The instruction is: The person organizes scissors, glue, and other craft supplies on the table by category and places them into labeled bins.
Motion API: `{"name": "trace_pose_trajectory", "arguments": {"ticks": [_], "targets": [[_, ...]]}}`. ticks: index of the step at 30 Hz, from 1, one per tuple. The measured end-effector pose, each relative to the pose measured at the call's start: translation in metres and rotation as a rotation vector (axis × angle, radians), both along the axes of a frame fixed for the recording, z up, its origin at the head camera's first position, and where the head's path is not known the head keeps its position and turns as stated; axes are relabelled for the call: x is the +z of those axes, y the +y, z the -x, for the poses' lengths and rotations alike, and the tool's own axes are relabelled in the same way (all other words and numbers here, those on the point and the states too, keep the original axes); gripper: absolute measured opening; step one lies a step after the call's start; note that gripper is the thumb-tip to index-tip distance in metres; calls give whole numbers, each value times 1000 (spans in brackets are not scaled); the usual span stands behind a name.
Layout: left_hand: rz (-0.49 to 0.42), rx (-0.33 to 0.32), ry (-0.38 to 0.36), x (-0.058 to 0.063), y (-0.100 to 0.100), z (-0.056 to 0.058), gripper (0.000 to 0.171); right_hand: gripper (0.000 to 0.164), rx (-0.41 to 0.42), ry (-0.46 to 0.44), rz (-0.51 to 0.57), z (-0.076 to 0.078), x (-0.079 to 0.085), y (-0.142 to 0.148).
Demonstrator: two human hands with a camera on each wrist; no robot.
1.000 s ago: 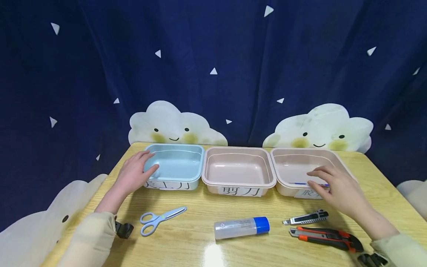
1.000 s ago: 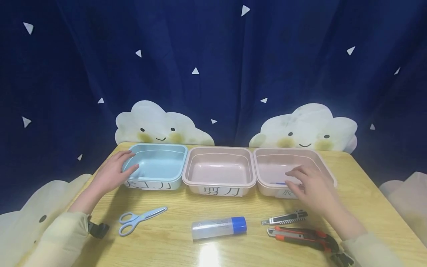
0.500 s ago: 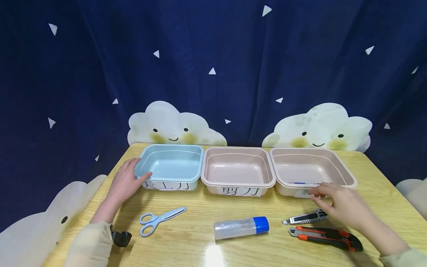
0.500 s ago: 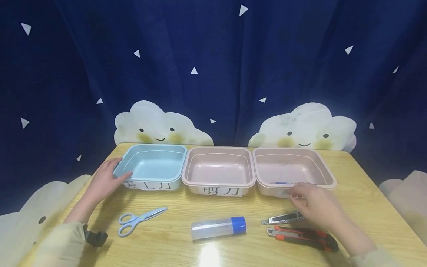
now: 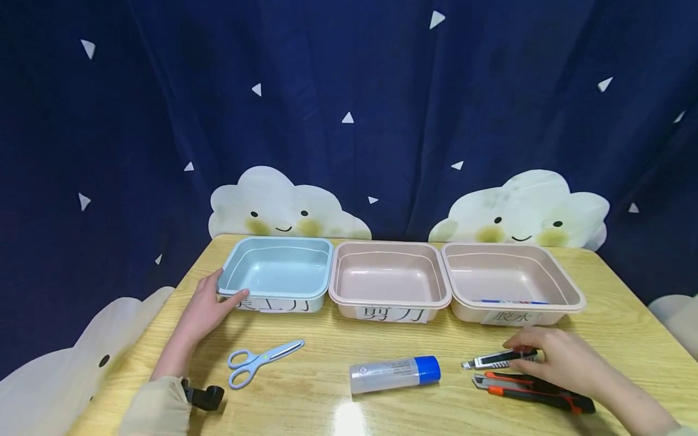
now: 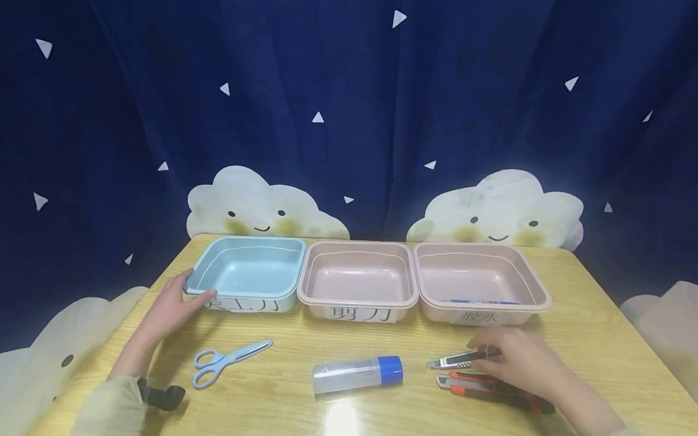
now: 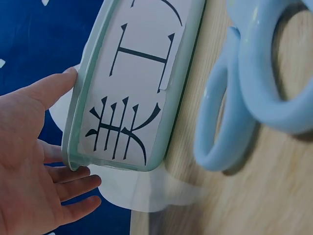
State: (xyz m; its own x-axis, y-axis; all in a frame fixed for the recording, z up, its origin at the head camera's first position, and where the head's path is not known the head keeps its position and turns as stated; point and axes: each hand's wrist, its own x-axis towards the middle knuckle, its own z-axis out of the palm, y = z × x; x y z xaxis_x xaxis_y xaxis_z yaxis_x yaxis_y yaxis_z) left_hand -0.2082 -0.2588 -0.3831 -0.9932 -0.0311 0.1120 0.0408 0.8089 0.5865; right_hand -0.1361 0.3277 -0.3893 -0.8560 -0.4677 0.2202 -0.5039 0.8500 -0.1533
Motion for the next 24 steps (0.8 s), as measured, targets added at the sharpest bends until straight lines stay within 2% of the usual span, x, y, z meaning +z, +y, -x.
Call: {"name": "trace_pose_trajectory", "arguments": {"ticks": [5,13,15,18,22,24], "targets": [[-63,15,-57,-6,-1,-2,99,27,12,-134,-22,-1,-4,0],[-117,28,-64,-8,-2,-1,98,30,22,-169,-20,-1,-6,-2],[-121,27,-53,-7,-1,1,98,26,27,-150,-13,0,-5,-2],[-117,28,-43,-6,-1,2,97,21,52,-49,-3,3,-6,-2],[-117,28,-53,-6,-1,1,97,27,58,77,-36,7,-10,-1],[-119,29,-58,-6,0,0,97,29,66,81,-57,8,-12,0]]}}
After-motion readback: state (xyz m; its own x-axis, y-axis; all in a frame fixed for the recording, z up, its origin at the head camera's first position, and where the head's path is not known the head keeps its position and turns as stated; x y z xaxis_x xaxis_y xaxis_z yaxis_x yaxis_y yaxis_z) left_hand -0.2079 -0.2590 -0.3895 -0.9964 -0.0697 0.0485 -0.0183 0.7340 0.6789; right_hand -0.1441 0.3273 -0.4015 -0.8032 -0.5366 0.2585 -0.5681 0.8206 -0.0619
